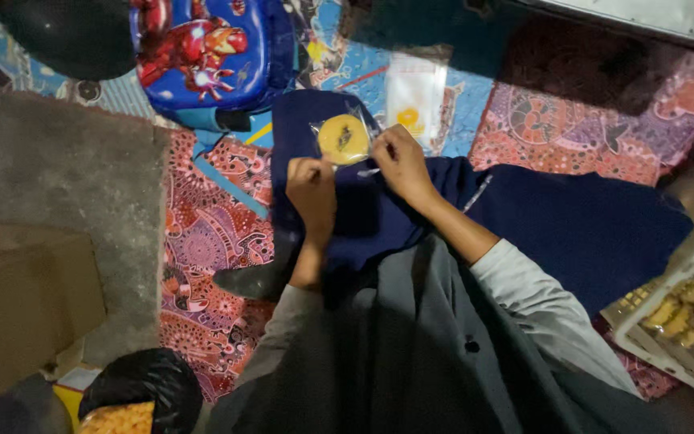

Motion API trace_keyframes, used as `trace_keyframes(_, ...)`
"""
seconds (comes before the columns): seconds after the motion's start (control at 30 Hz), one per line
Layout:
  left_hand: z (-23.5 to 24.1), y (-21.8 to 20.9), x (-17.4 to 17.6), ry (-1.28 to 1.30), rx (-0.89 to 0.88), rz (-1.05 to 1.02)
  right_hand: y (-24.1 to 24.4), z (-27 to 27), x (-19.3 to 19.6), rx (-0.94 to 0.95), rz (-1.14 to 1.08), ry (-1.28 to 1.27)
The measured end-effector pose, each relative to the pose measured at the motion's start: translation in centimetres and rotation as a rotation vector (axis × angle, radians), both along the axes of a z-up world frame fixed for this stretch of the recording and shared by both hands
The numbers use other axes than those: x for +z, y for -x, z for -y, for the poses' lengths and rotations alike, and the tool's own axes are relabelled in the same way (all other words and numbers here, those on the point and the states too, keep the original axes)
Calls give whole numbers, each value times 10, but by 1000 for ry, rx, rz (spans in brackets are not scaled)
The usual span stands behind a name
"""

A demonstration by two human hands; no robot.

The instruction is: The person sits on the floor and repeatedly picks doughnuts from a metal tray, places them into small clear plastic bags, and sets the filled bags into a white basket. The process is repeated for multiple doughnuts.

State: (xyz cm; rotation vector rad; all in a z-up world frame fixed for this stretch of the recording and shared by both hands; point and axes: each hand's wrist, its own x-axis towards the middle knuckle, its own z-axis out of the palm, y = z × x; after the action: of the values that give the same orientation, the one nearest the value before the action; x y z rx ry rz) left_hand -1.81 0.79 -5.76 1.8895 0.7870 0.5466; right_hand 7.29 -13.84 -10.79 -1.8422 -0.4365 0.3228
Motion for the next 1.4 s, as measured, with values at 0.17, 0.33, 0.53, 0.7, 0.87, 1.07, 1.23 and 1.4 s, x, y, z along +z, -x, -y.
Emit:
trace_keyframes(0.17, 50, -72, -74, -33, -366, 168, -47, 57, -94, -319, -70, -35)
trace_keyframes(0.33, 68, -170, -155, -463, -559, 13, -103, 125, -133, -630, 37, 246)
trace_keyframes(0.53, 66, -167, -200, -554, -730, -509, -105, 130, -115, -502, 428, 538)
trace_keyframes(0.7, 84, -156, -119, -439, -613, 63, -131, 86, -70, -238, -40, 396)
trace_keyframes(0.87, 75, -174, -48, 115, -442, 368, -128, 78, 9, -31, -43, 163)
trace_keyframes(1.07, 84, -178, -25, 174, -246, 295, -92, 78, 95, -206, 472, 180)
trace_keyframes(1.23, 121, -140, 5, -159, -516, 512, -84, 98, 84, -241, 546, 392)
trace_keyframes(1.4, 121, -170, 9, 1330, -241, 580, -96, 122, 75, -47, 481, 200)
